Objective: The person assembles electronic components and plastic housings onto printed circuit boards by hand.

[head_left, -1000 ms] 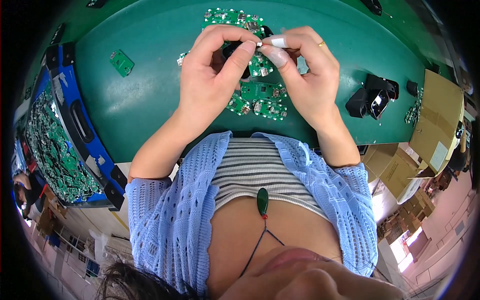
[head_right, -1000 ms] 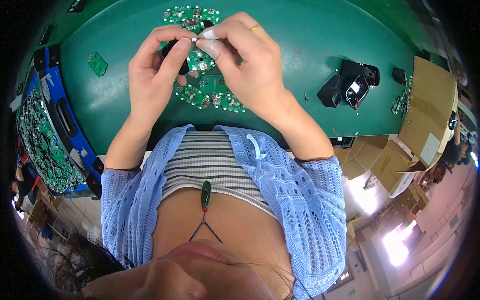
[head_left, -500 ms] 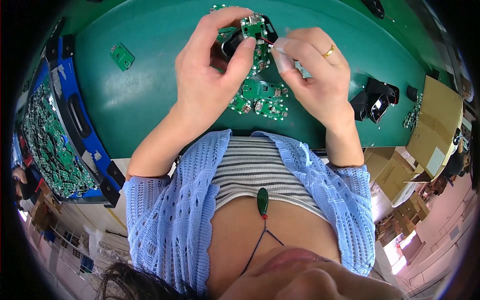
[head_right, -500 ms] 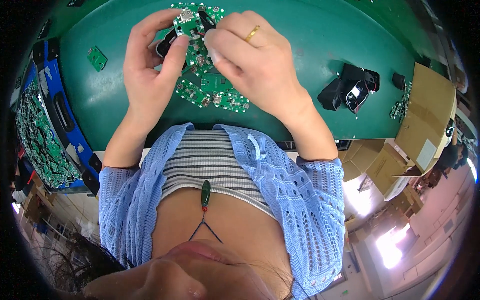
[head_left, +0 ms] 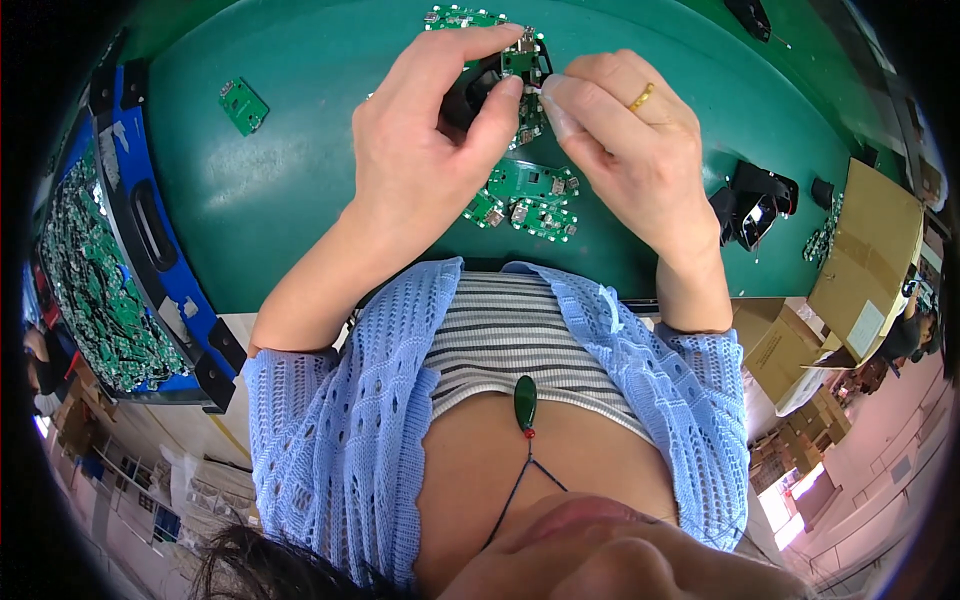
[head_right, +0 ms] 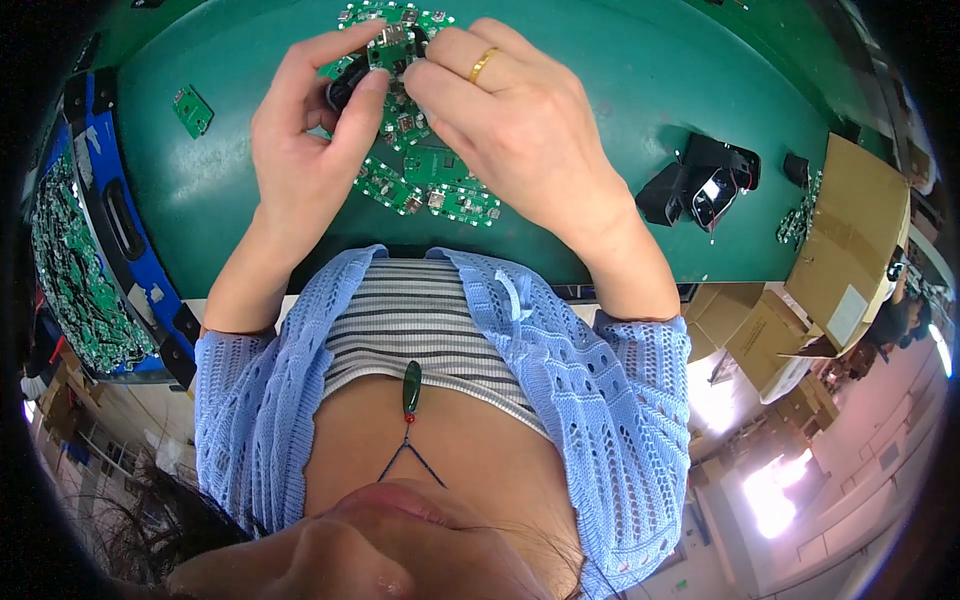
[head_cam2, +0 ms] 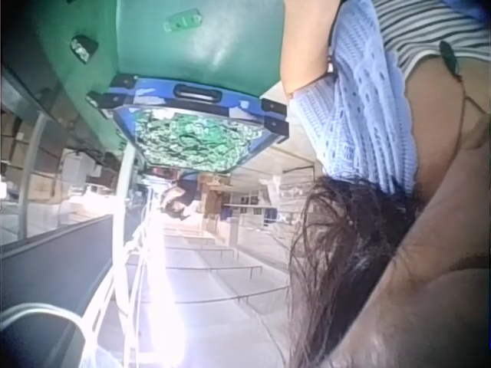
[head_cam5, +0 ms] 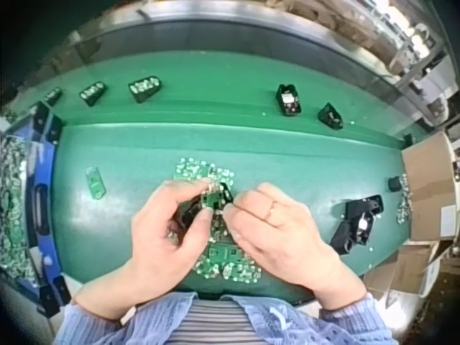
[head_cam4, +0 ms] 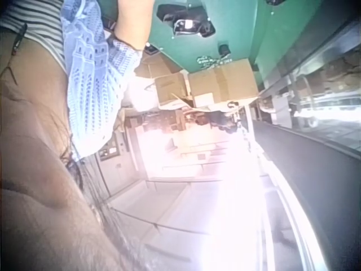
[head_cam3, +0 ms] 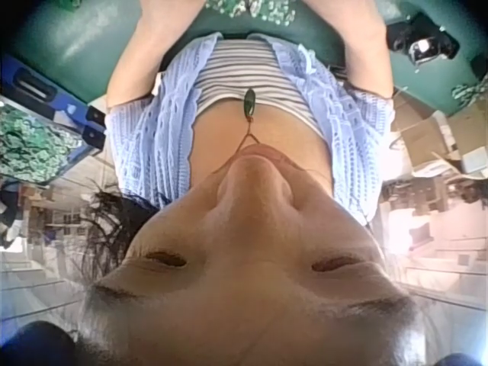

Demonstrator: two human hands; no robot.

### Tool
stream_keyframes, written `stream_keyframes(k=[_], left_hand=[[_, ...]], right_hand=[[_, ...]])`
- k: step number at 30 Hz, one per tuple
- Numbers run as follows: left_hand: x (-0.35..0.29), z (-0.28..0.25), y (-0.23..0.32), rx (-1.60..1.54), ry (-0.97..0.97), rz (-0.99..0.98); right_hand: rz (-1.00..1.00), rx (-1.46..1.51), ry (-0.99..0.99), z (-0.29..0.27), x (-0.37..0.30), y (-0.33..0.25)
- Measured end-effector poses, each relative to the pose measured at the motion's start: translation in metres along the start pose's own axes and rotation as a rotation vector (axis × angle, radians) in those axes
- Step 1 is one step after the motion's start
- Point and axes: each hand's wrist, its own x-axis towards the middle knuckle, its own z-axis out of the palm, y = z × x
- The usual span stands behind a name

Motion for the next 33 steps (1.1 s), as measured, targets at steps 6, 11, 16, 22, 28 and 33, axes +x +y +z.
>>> stream_keyframes(k=[6,11,16,22,28,33], left_hand=[[0.003,-0.001,0.004,0.086,-0.035,0.046],[0.003,0.004,0.003,0.097,-0.057,0.11],[0.004,0.006,-0.003,-0.024,-0.074,-0.013],[0.008,0.004,-0.002,0.022,-0.058,-0.015],[0.007,0.005,-0.001,0.038,-0.056,-0.005],[0.007,0.004,0.0,0.069,-0.054,0.036]], right_hand=[[0.0,-0.039,-0.128,-0.012,0.005,-0.006],[0.028,-0.111,-0.219,-0.018,0.009,-0.009],[0.054,-0.042,-0.091,-0.013,0.006,0.001],[0.122,0.076,-0.136,-0.014,0.003,0.002],[0.083,0.079,-0.17,-0.016,0.007,0.003],[0.07,0.06,-0.175,-0.015,0.005,0.004]])
